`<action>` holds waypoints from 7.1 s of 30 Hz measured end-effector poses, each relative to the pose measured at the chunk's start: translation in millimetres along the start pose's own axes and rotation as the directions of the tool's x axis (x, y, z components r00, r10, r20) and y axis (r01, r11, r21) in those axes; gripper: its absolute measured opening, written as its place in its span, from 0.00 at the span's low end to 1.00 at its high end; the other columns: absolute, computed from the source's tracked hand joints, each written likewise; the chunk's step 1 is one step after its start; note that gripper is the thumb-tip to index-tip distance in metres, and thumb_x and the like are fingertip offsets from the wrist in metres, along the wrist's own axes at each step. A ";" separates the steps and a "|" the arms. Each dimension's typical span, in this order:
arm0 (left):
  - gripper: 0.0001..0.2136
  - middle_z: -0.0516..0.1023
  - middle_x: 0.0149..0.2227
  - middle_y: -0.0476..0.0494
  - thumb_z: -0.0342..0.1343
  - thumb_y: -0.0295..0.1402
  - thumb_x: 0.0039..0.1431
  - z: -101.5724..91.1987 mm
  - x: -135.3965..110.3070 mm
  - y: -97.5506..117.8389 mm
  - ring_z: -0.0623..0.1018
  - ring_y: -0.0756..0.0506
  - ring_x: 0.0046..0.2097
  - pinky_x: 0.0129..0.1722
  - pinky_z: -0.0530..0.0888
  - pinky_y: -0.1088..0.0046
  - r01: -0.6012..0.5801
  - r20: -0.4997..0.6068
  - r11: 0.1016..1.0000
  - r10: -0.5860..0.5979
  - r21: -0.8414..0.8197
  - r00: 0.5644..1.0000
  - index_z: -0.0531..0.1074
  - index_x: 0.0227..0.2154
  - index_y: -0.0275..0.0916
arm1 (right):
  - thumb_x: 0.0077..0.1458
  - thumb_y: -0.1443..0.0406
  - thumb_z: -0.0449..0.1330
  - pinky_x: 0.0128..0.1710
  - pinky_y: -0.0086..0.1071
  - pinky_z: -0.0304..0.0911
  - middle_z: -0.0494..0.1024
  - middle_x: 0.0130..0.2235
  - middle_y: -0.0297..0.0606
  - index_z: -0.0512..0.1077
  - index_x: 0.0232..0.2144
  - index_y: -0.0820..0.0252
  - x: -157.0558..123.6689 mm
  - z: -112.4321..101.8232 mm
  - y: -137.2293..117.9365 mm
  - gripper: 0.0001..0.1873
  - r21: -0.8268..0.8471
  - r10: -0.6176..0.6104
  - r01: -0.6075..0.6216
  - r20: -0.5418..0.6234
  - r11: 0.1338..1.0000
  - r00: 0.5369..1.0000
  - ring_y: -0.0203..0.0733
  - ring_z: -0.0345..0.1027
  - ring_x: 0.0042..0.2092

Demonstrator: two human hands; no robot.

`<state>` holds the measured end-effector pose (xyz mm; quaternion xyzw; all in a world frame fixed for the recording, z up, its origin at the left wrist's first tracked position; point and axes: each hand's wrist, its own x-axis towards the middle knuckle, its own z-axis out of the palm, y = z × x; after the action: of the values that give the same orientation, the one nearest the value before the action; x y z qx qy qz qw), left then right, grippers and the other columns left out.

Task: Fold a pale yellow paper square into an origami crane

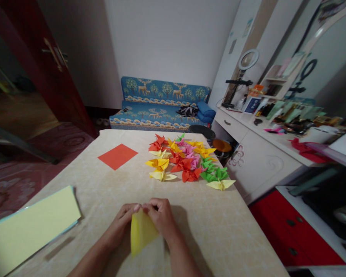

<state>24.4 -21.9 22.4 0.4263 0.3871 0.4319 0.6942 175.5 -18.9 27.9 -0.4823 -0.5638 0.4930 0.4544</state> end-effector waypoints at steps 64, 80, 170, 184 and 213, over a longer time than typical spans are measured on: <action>0.12 0.79 0.27 0.43 0.64 0.37 0.45 -9.5 20.7 8.1 0.73 0.49 0.26 0.25 0.67 0.76 -0.210 -0.267 0.958 0.258 0.195 0.928 0.78 0.30 0.34 | 0.48 0.63 0.60 0.31 0.28 0.63 0.75 0.40 0.41 0.71 0.40 0.60 8.2 2.4 8.7 0.14 -0.061 -0.146 0.135 -0.560 0.989 0.815 0.39 0.67 0.36; 0.10 0.77 0.31 0.45 0.64 0.37 0.46 -6.1 15.5 16.8 0.71 0.51 0.26 0.27 0.68 0.75 -0.302 -0.289 0.931 0.353 0.206 0.890 0.78 0.31 0.37 | 0.48 0.56 0.63 0.25 0.29 0.66 0.75 0.26 0.34 0.68 0.31 0.61 9.0 2.1 14.5 0.16 0.359 0.110 0.090 -0.500 0.929 0.859 0.36 0.68 0.25; 0.28 0.72 0.52 0.36 0.58 0.36 0.51 -6.4 -22.6 25.4 0.73 0.40 0.51 0.49 0.71 0.64 -0.552 0.506 0.273 0.224 0.788 0.833 0.63 0.56 0.40 | 0.44 0.80 0.53 0.41 0.32 0.65 0.80 0.33 0.35 0.78 0.27 0.56 -6.0 -31.3 -13.8 0.19 -0.390 -0.195 0.327 0.341 0.861 0.920 0.38 0.71 0.39; 0.22 0.69 0.56 0.35 0.51 0.28 0.58 -27.6 -65.4 -16.7 0.68 0.39 0.58 0.56 0.68 0.58 -0.449 0.340 0.223 0.397 0.865 0.853 0.64 0.56 0.40 | 0.48 0.66 0.60 0.30 0.26 0.60 0.74 0.29 0.33 0.75 0.24 0.59 3.1 -18.8 9.7 0.05 -0.489 -0.107 0.103 0.020 0.866 0.994 0.36 0.68 0.31; 0.13 0.71 0.44 0.38 0.46 0.25 0.60 -17.6 -63.6 -8.1 0.69 0.44 0.45 0.46 0.70 0.66 -0.394 0.268 0.313 0.376 0.864 0.887 0.71 0.46 0.37 | 0.49 0.66 0.60 0.35 0.29 0.61 0.76 0.33 0.32 0.75 0.30 0.53 6.1 -7.1 18.0 0.04 -0.584 -0.162 0.088 -0.076 0.807 0.984 0.38 0.69 0.36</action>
<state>-10.2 -78.7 19.7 0.8128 0.4380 0.3040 0.2346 183.6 -11.2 10.9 -0.5884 -0.6885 0.2371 0.3514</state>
